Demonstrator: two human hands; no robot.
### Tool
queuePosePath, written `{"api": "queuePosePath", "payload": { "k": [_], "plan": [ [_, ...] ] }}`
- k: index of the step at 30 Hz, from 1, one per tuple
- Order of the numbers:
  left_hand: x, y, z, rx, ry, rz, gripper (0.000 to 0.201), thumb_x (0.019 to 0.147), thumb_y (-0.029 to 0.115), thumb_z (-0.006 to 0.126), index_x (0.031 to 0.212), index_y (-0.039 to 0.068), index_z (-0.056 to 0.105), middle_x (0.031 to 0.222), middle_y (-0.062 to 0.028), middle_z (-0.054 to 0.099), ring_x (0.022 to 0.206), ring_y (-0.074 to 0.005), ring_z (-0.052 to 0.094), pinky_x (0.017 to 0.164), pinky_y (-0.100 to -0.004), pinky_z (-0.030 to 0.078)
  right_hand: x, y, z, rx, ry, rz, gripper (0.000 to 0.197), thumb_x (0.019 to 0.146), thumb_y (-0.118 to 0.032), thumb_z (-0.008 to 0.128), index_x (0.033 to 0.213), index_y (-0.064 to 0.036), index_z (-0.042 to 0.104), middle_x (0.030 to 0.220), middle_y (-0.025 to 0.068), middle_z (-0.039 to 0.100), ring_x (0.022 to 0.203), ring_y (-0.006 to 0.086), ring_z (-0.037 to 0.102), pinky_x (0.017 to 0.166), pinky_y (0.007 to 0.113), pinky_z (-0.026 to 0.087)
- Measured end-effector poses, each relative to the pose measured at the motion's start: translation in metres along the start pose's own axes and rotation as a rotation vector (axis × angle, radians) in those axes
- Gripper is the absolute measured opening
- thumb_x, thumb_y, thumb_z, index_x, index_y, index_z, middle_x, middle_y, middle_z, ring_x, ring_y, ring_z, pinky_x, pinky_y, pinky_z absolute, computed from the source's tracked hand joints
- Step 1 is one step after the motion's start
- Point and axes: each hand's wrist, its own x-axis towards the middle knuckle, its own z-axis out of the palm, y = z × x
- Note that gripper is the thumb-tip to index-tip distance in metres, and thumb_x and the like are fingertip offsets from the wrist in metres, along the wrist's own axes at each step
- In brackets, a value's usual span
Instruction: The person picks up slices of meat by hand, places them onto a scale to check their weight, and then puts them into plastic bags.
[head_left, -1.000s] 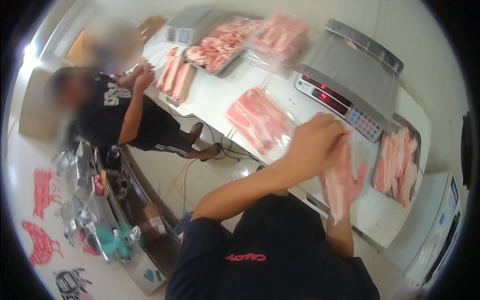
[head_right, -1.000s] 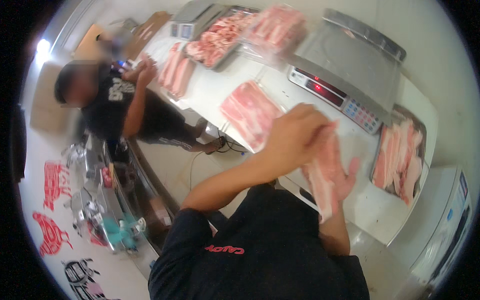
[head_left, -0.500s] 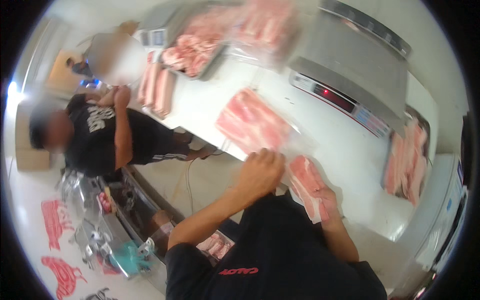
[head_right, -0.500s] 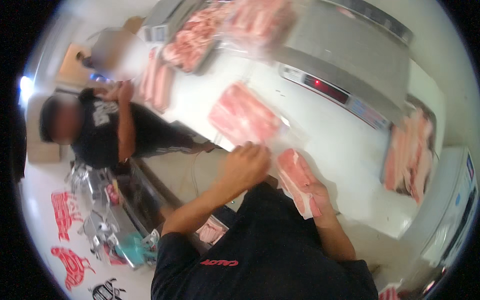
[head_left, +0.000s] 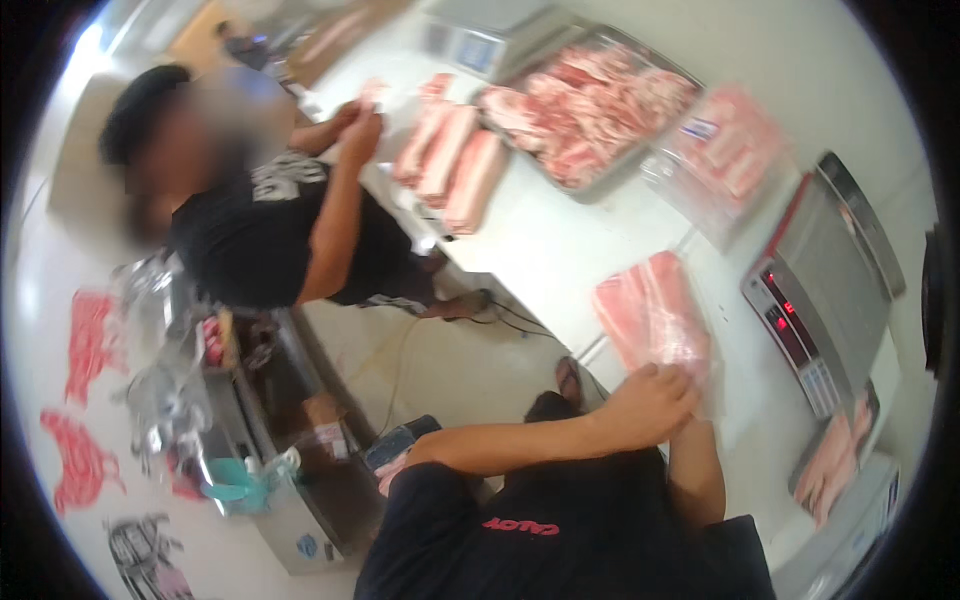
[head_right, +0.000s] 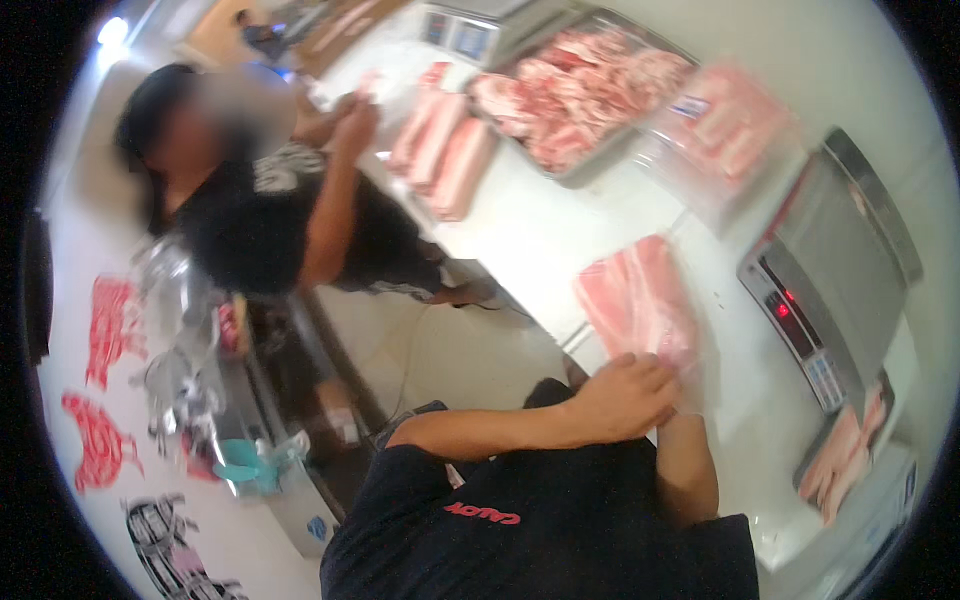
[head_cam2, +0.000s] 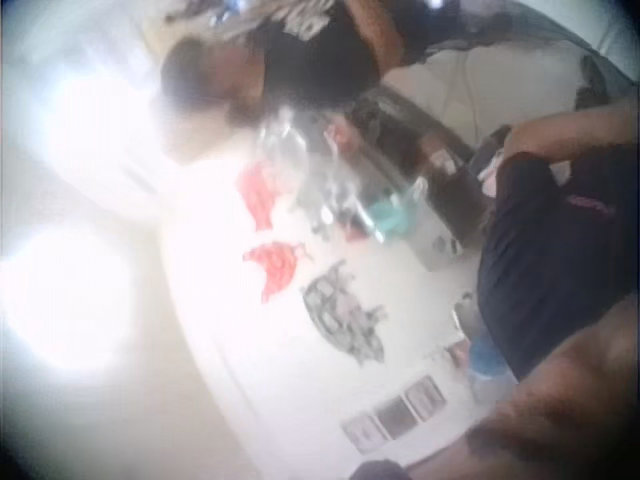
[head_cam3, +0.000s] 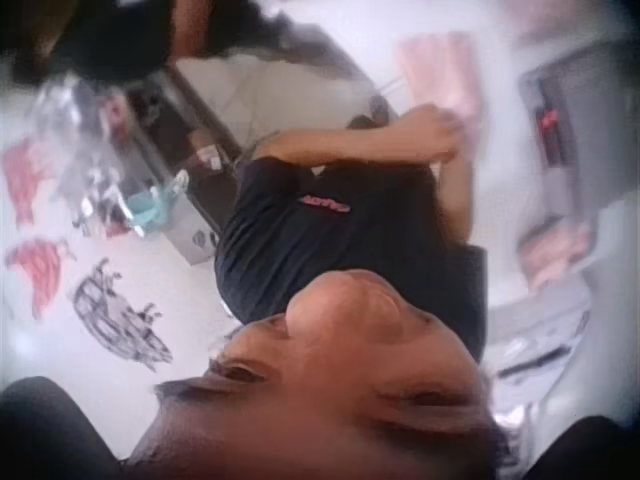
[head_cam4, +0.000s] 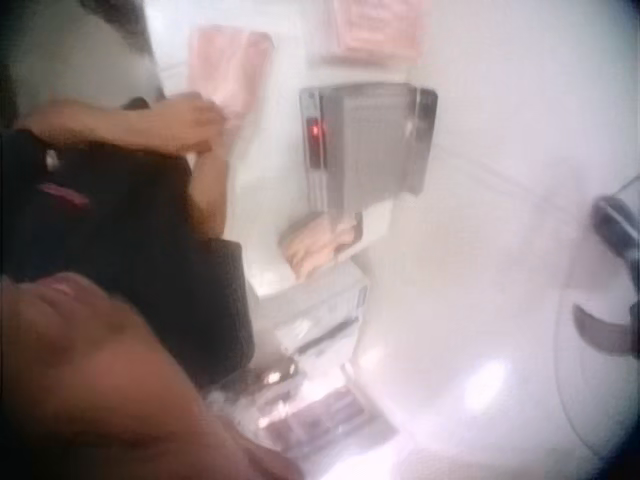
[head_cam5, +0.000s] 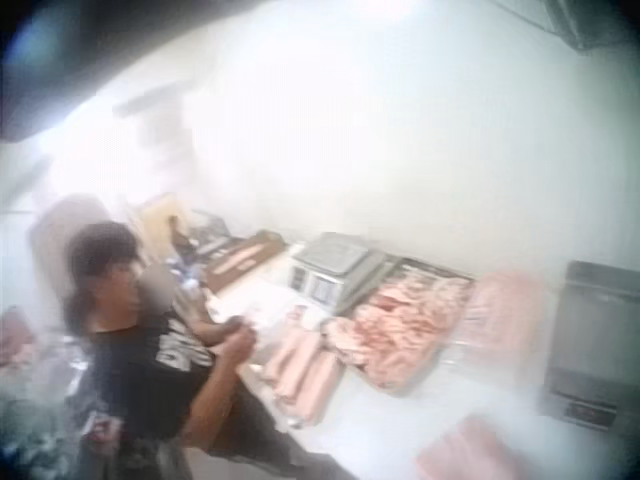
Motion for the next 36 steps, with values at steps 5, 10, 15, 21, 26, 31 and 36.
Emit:
{"api": "queuePosePath", "payload": {
  "k": [5, 10, 15, 21, 26, 31, 36],
  "plan": [
    [0.0, -0.022, -0.01, -0.241, -0.094, 0.108, 0.051, 0.083, 0.04, 0.079, 0.117, 0.006, 0.062, 0.122, -0.0158, 0.061, 0.114, -0.033, 0.058, 0.089, -0.046, 0.047, -0.039, 0.011, -0.004, -0.127, 0.068, 0.067, 0.075, 0.095, -0.011, 0.061, 0.163, -0.0044, 0.031, 0.161, 0.0134, 0.042, 0.148, 0.0261, 0.042, 0.123, 0.041, 0.034],
    [-0.004, -0.109, -0.007, -0.08, 0.062, -0.155, 0.091, 0.092, 0.065, 0.061, 0.156, 0.002, 0.043, 0.16, -0.0244, 0.041, 0.146, -0.0431, 0.04, 0.114, -0.0588, 0.032, -0.045, 0.005, 0.015, -0.284, 0.058, 0.059, 0.071, 0.097, -0.013, 0.06, 0.162, -0.0045, 0.033, 0.158, 0.0134, 0.044, 0.145, 0.0253, 0.044, 0.121, 0.04, 0.036],
    [-0.007, -0.133, -0.001, -0.019, -0.013, -0.187, 0.098, 0.094, 0.068, 0.056, 0.163, 0.002, 0.033, 0.169, -0.0247, 0.029, 0.155, -0.0437, 0.029, 0.12, -0.0608, 0.026, -0.038, -0.011, 0.045, -0.504, -0.044, 0.056, 0.066, 0.1, -0.015, 0.059, 0.161, -0.0045, 0.035, 0.155, 0.0134, 0.047, 0.143, 0.0245, 0.047, 0.12, 0.039, 0.038],
    [-0.006, -0.139, 0.024, -0.213, 0.077, -0.146, 0.096, 0.098, 0.068, 0.051, 0.163, 0.0, 0.032, 0.168, -0.0252, 0.033, 0.154, -0.0445, 0.032, 0.12, -0.0615, 0.026, -0.053, 0.008, -0.009, 0.082, -0.051, 0.245, 0.05, 0.105, -0.019, 0.057, 0.152, -0.0046, 0.048, 0.14, 0.0119, 0.061, 0.127, 0.0208, 0.06, 0.107, 0.034, 0.049],
    [0.0, -0.142, 0.0, -0.04, 0.059, -0.148, 0.098, 0.094, 0.066, 0.059, 0.162, 0.0, 0.035, 0.168, -0.0238, 0.034, 0.155, -0.0418, 0.033, 0.118, -0.0604, 0.026, -0.068, 0.019, -0.037, 0.281, 0.32, 0.208, 0.048, 0.101, -0.011, 0.062, 0.147, -0.0006, 0.052, 0.131, 0.0094, 0.063, 0.115, 0.0168, 0.063, 0.096, 0.031, 0.054],
    [0.004, -0.137, -0.001, 0.036, -0.01, -0.092, 0.097, 0.092, 0.065, 0.062, 0.162, 0.003, 0.037, 0.169, -0.0232, 0.033, 0.155, -0.0412, 0.032, 0.119, -0.0587, 0.025, -0.103, 0.03, -0.051, 0.034, 0.436, 0.17, 0.045, 0.103, -0.008, 0.06, 0.146, 0.0023, 0.053, 0.136, 0.0102, 0.061, 0.123, 0.0215, 0.06, 0.104, 0.034, 0.05],
    [-0.001, -0.128, -0.005, 0.113, -0.093, -0.083, 0.093, 0.092, 0.066, 0.061, 0.163, 0.01, 0.039, 0.171, -0.0224, 0.03, 0.158, -0.0429, 0.027, 0.12, -0.0632, 0.02, -0.128, 0.021, -0.023, -0.61, 0.398, -0.151, 0.045, 0.104, -0.009, 0.062, 0.147, 0.0038, 0.053, 0.139, 0.0103, 0.06, 0.128, 0.0247, 0.058, 0.112, 0.041, 0.047]
  ]
}}
